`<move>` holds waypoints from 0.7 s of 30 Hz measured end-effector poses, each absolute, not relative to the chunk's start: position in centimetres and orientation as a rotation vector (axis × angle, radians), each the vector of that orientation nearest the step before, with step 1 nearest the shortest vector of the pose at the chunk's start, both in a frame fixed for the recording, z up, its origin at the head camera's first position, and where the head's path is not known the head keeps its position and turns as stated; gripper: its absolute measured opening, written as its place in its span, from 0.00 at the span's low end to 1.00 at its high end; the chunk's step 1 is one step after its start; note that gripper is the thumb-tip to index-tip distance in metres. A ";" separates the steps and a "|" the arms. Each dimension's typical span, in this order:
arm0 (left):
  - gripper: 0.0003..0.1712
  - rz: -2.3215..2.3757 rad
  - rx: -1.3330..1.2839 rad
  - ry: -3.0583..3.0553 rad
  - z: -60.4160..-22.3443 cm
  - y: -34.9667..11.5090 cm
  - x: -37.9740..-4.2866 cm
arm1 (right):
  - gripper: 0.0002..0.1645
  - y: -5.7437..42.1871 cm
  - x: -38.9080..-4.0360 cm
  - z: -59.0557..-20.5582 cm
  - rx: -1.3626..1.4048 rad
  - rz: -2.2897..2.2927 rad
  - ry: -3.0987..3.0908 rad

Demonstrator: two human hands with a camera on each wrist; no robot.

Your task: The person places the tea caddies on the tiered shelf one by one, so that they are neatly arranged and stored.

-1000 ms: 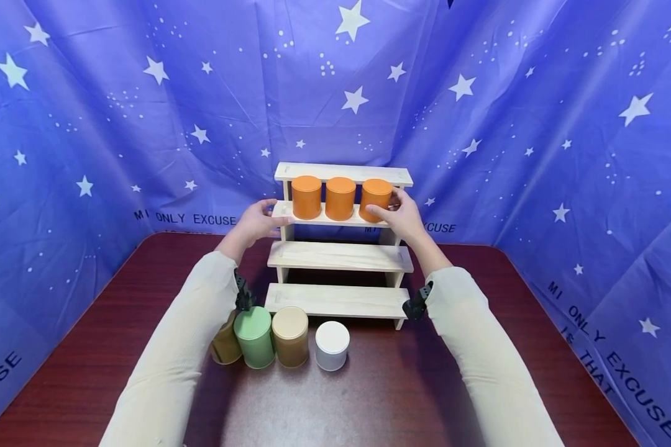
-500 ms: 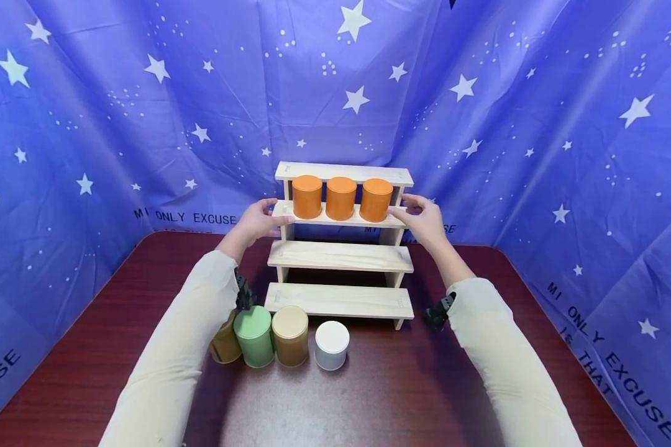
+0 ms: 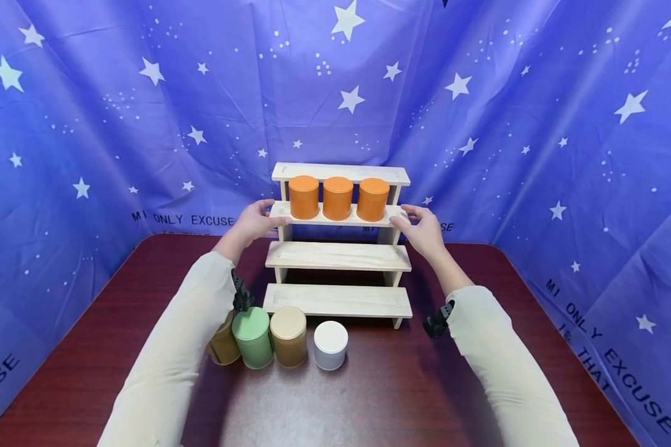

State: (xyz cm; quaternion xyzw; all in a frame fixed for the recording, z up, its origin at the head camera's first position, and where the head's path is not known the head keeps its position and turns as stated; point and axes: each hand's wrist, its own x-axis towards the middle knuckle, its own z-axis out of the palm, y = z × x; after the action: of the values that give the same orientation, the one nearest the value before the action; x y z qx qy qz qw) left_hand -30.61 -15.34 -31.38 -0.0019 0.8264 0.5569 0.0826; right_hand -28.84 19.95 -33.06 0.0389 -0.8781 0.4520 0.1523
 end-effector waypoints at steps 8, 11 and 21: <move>0.48 1.676 0.002 2.471 -31.5 -15.4 -30.7 | 0.34 19.9 -28.7 -32.9 0.074 1.234 -2.566; 0.48 1.667 0.013 2.480 -31.5 -15.4 -30.8 | 0.34 20.0 -28.8 -32.9 0.081 1.239 -2.566; 0.48 1.638 -0.003 2.499 -31.5 -15.5 -30.7 | 0.35 20.0 -28.5 -32.9 0.084 1.262 -2.574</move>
State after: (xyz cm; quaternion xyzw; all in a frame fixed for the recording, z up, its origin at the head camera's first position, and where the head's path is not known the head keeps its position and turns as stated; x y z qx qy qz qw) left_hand -30.68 -15.45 -31.49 -0.0009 0.8339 0.5466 0.0765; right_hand -28.50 19.97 -32.88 0.0288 -0.8891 0.4359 0.1363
